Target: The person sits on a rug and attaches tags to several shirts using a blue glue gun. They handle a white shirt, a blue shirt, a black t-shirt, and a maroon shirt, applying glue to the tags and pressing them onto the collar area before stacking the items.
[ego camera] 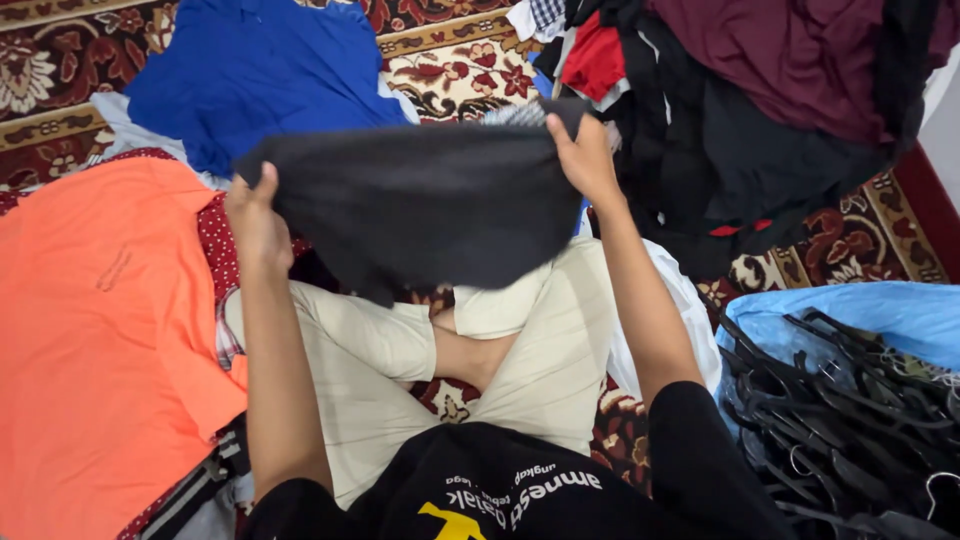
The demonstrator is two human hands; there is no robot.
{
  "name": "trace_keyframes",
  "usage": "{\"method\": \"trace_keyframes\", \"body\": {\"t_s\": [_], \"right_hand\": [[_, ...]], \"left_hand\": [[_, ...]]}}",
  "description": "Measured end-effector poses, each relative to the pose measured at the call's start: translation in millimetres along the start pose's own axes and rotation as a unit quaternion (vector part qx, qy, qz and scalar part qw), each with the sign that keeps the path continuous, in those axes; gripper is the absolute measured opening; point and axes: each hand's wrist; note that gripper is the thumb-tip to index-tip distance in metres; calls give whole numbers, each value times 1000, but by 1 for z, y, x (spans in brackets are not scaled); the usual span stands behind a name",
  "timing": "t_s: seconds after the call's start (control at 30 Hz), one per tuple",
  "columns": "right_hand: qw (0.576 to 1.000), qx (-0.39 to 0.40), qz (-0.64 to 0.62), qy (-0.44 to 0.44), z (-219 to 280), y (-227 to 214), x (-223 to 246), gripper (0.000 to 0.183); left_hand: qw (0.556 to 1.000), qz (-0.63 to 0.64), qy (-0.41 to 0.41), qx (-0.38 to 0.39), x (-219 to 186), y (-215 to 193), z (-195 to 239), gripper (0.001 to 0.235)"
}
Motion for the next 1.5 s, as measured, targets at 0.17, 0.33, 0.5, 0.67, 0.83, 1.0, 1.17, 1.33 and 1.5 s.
{"method": "trace_keyframes", "body": {"t_s": [0.17,0.33,0.5,0.67,0.83,1.0,1.17,1.33,1.5], "right_hand": [[977,-160,-86,-110,23,-2,36,22],[993,-104,-58,-14,59,12,24,39],[961,112,195,159,81,53,-42,79],[931,191,283,128,110,66,-23,56],[907,192,357,109,105,71,-88,19],[887,286,339,124,122,28,-8,23],[760,378,528,25,134,38,-13,33],[818,297,487,-69,115,84,-10,59],[842,345,404,-95,100,155,-29,65]], "left_hand": [[991,29,120,53,-42,-8,8,22],[969,-154,192,15,-16,-28,54,28],[884,-458,92,-9,16,-38,88,36],[797,-597,-87,25,-23,2,109,51],[735,-673,-60,51,24,-43,90,31],[690,-713,-107,60,-18,-33,113,35],[545,-826,-113,92,-5,-18,122,83],[467,-873,-38,137,50,27,121,37],[525,-799,-62,288,168,39,72,73]]}}
Point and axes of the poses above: each hand's wrist, its own z-axis away from the middle knuckle, its own y-axis out of the palm, x = y × z, and after that the axes turned 3 degrees about z, right-handed
